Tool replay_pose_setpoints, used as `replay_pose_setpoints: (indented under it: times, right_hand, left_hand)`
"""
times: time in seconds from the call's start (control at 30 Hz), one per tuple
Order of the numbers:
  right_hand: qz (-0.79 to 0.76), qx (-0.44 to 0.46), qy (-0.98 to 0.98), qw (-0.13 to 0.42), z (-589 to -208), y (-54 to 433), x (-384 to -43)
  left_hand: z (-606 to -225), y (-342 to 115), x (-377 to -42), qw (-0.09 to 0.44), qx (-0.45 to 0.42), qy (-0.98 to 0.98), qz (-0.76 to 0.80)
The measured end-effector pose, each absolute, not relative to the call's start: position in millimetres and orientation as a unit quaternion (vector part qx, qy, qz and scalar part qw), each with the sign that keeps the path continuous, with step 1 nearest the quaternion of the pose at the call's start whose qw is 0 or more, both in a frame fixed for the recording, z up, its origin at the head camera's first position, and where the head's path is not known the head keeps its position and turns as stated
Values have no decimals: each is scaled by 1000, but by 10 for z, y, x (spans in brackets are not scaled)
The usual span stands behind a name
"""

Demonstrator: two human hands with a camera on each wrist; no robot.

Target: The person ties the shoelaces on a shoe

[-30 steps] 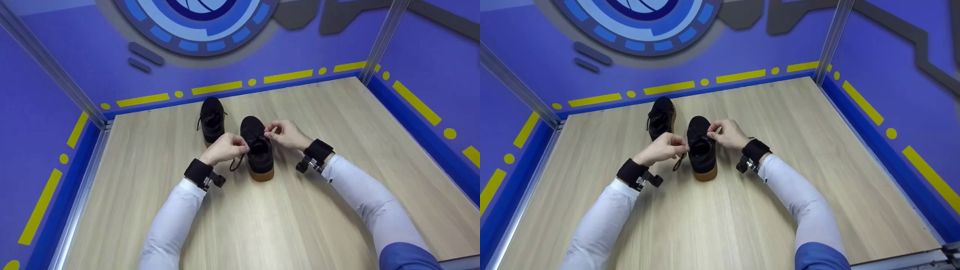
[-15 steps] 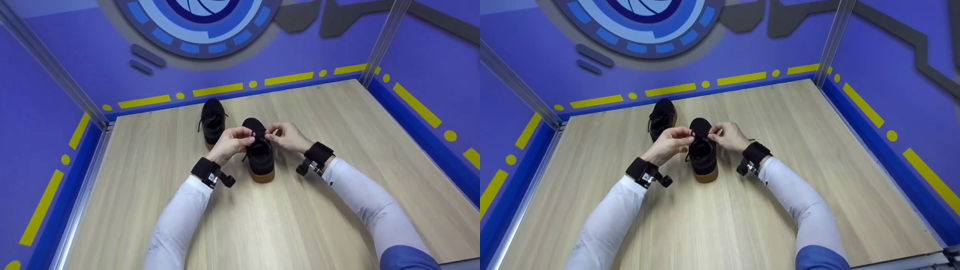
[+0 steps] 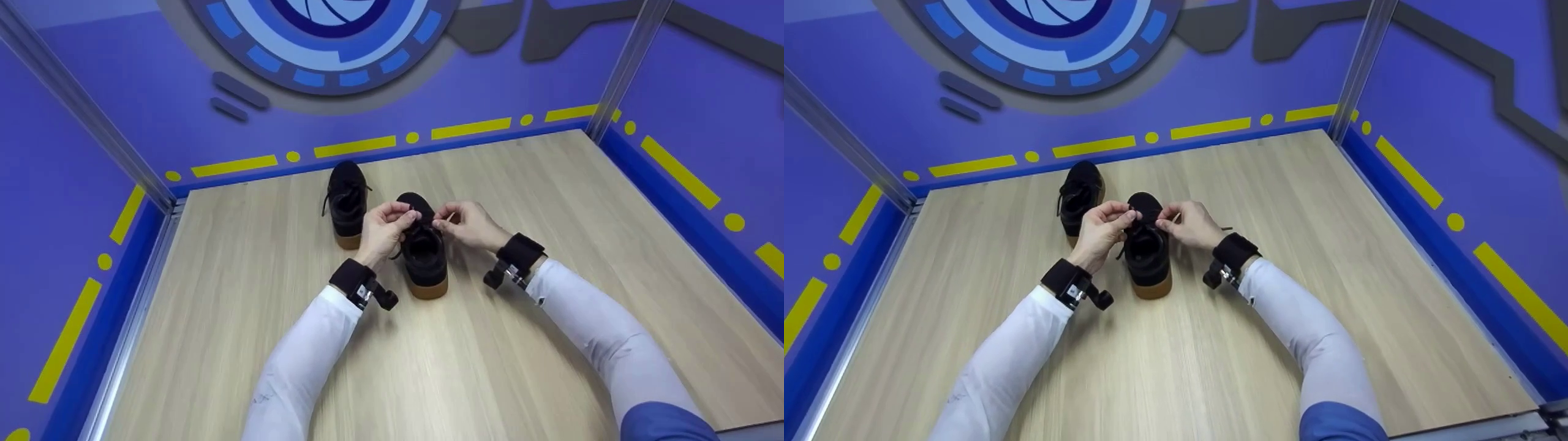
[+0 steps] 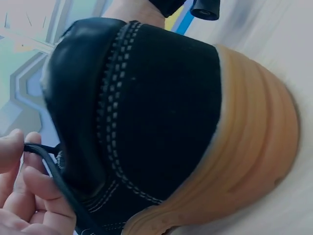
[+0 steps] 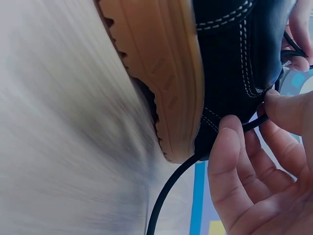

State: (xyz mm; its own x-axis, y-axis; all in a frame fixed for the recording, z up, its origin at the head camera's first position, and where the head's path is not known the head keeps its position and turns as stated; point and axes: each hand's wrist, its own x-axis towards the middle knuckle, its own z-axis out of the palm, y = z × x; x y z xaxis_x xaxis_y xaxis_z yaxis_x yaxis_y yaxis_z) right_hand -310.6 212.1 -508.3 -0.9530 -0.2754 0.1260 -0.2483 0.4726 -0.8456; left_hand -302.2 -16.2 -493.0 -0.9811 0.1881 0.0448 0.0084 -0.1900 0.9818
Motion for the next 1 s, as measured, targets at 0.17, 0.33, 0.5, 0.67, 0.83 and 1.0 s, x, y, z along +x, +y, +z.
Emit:
replay_pose_setpoints:
  times: [0.17,0.33,0.5,0.67,0.83,1.0]
  right_hand:
    - [-489,-156,858,28,-5091,2137,-3104]
    - [-501,-158,848,67,-5084,2164,-3094]
    - [-528,-163,826,110,-5046,2172,-3084]
    - [-608,-150,763,165,-4972,2164,-3075]
    - [-630,-166,740,168,-4888,2175,-3057]
    - [-652,-177,718,165,-4756,2195,-3046]
  left_hand:
    - [-4928,-148,-3018,51,69,647,758]
    - [-4909,-136,-3007,51,67,661,746]
    - [-4923,-121,-3010,49,65,664,743]
    - [-4920,-108,-3001,41,69,667,741]
    - [-4920,-106,-2992,38,75,675,733]
    - [-4924,-102,-2997,32,85,686,722]
